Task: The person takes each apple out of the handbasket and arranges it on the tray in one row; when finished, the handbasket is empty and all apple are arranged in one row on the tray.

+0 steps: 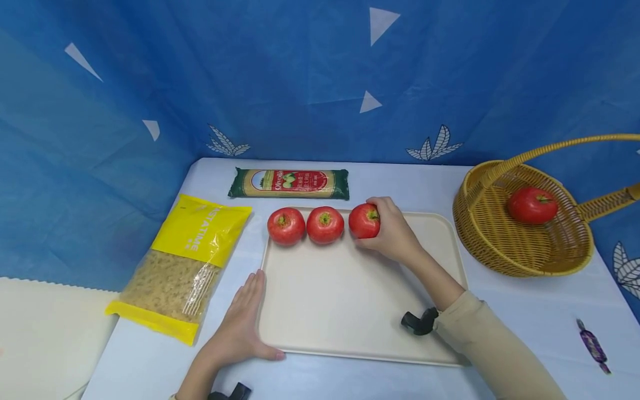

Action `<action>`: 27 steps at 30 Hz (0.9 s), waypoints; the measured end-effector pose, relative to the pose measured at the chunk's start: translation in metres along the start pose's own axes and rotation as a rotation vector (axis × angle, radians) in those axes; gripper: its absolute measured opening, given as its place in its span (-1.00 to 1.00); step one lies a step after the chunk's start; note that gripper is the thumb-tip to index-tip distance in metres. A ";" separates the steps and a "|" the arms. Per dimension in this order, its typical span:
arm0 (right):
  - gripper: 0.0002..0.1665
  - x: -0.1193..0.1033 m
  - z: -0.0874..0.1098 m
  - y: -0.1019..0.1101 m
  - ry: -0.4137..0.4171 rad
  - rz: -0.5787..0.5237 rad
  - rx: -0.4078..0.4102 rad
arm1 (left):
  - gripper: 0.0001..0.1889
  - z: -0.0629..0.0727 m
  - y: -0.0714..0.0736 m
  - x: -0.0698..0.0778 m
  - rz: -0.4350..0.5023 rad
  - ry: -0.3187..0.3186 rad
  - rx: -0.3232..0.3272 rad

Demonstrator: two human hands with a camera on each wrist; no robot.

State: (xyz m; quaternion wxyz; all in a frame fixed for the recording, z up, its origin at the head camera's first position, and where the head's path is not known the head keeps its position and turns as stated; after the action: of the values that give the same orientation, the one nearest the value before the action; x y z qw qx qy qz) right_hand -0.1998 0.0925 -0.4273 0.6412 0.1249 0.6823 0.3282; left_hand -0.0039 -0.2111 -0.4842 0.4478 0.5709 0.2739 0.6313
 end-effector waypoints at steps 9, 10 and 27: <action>0.16 -0.001 -0.001 -0.008 -0.028 0.043 -0.018 | 0.71 0.000 0.001 0.001 -0.007 0.021 -0.028; 0.16 -0.001 -0.001 -0.009 -0.034 0.049 -0.019 | 0.71 0.001 0.001 0.001 -0.002 0.021 -0.029; 0.20 -0.002 0.001 -0.012 -0.030 0.078 -0.008 | 0.71 0.001 0.002 0.003 -0.003 0.002 -0.004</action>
State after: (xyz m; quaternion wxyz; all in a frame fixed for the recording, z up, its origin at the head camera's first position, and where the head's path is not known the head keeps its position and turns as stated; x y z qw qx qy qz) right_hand -0.1961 0.0828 -0.4330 0.6385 0.1535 0.6661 0.3537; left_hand -0.0034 -0.2096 -0.4810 0.4496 0.5692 0.2740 0.6315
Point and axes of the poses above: each hand's wrist, its own z-axis away from the middle knuckle, its own y-axis out of the back of the hand, x = y × z, the point moved 4 cm from there along -z, towards the middle knuckle, and after that the axes turned 12 degrees about -z, right-handed, at the moved point
